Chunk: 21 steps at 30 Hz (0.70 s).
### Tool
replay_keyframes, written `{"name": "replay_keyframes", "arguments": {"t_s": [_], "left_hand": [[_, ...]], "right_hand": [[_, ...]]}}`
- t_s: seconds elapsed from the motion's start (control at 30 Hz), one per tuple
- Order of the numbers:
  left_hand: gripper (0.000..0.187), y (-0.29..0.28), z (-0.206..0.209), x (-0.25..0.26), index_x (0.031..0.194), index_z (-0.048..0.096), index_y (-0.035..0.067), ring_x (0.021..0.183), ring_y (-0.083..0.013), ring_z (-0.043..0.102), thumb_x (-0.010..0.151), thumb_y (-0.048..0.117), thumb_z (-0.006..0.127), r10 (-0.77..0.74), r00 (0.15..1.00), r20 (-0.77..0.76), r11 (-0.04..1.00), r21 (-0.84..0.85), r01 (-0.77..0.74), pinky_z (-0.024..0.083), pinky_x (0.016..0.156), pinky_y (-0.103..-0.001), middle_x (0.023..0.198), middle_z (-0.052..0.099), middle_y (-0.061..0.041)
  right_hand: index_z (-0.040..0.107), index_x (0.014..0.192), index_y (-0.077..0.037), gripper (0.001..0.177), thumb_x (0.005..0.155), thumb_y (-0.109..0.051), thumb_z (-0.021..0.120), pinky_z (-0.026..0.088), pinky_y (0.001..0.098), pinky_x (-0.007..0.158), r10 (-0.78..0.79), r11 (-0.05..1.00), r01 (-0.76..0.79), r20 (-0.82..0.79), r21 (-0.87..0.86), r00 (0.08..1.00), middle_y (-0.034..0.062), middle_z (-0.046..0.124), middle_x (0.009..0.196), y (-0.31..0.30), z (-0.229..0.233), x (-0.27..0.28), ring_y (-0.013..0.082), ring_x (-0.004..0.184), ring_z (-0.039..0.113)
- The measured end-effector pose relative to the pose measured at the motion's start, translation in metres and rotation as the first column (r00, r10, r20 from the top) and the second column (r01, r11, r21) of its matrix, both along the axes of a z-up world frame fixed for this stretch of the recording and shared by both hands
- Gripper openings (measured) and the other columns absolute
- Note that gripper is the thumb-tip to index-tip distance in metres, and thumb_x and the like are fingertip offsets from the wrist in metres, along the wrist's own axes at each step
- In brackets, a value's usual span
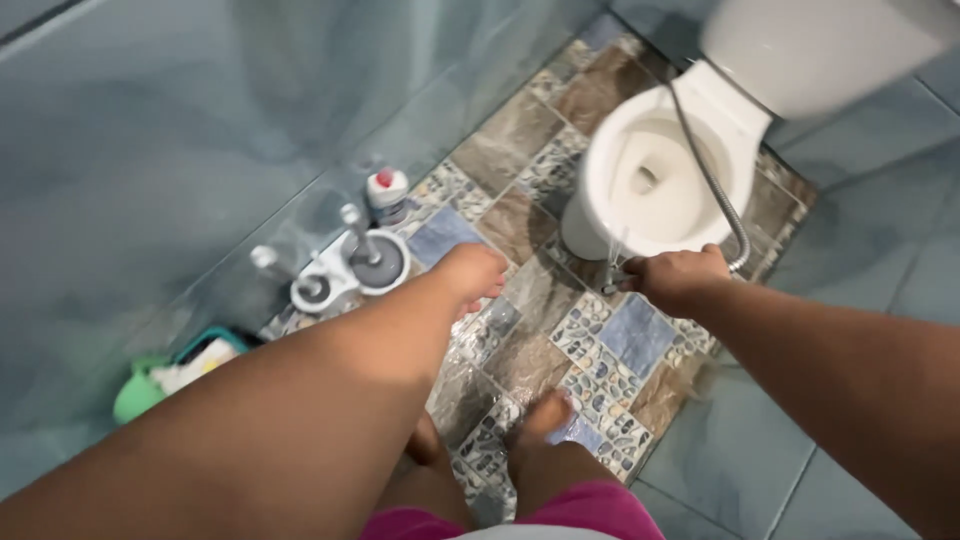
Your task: Connecting and tightening the hose for a handheld bidet sprayer next to a toilet.
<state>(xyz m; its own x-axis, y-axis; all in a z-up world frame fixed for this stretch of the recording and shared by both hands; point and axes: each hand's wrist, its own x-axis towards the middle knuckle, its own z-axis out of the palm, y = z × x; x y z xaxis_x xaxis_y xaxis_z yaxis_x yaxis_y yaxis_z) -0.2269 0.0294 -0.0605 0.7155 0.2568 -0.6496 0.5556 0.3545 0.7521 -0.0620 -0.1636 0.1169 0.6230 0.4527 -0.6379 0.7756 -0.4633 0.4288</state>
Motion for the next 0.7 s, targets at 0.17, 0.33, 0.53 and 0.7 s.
{"name": "replay_keyframes", "arguments": {"t_s": [0.17,0.33,0.53,0.7], "left_hand": [[0.017,-0.022,0.04,0.058,0.105,0.068,0.021,0.084,-0.0164,0.064,0.092,0.03,0.059,-0.133,0.99,-0.056,0.991,-0.015,0.133,0.045,0.072,-0.044,0.094,0.067,0.002],[0.019,-0.044,0.056,0.129,0.107,0.068,0.021,0.084,-0.0153,0.064,0.093,0.032,0.06,-0.232,0.967,-0.103,0.973,-0.014,0.232,0.044,0.071,-0.043,0.094,0.065,0.003],[0.018,-0.071,0.082,0.226,0.107,0.069,0.019,0.078,-0.0141,0.061,0.092,0.027,0.062,-0.316,0.944,-0.091,0.944,0.064,0.322,0.042,0.062,-0.04,0.09,0.063,0.002],[0.023,-0.087,0.094,0.278,0.109,0.074,0.008,0.071,-0.0163,0.063,0.092,0.021,0.065,-0.398,0.914,0.075,0.905,0.194,0.378,0.046,0.055,-0.032,0.089,0.07,-0.003]], "right_hand": [[0.053,0.145,-0.032,0.053,0.101,-0.061,0.044,0.046,0.0456,0.097,-0.169,0.847,0.284,-0.279,0.449,0.945,0.0058,0.066,0.132,-0.074,-0.044,0.08,0.026,0.118,0.063],[0.06,0.139,-0.014,0.051,0.105,-0.05,0.048,0.051,0.0403,0.076,-0.271,0.191,0.8,-0.753,0.568,0.599,0.0144,0.061,0.093,-0.086,-0.027,0.112,0.0248,0.08,0.054],[0.051,0.112,-0.014,0.046,0.106,-0.059,0.044,0.05,0.0423,0.07,0.244,-0.767,0.619,-0.969,-0.17,0.035,0.003,0.057,0.08,-0.114,0.0,0.196,0.0201,0.069,0.051],[0.058,0.123,-0.03,0.044,0.103,-0.063,0.037,0.045,0.0409,0.068,0.42,-0.848,0.411,-0.898,-0.336,0.132,0.0003,0.052,0.079,-0.151,0.003,0.27,0.0184,0.067,0.046]]}}
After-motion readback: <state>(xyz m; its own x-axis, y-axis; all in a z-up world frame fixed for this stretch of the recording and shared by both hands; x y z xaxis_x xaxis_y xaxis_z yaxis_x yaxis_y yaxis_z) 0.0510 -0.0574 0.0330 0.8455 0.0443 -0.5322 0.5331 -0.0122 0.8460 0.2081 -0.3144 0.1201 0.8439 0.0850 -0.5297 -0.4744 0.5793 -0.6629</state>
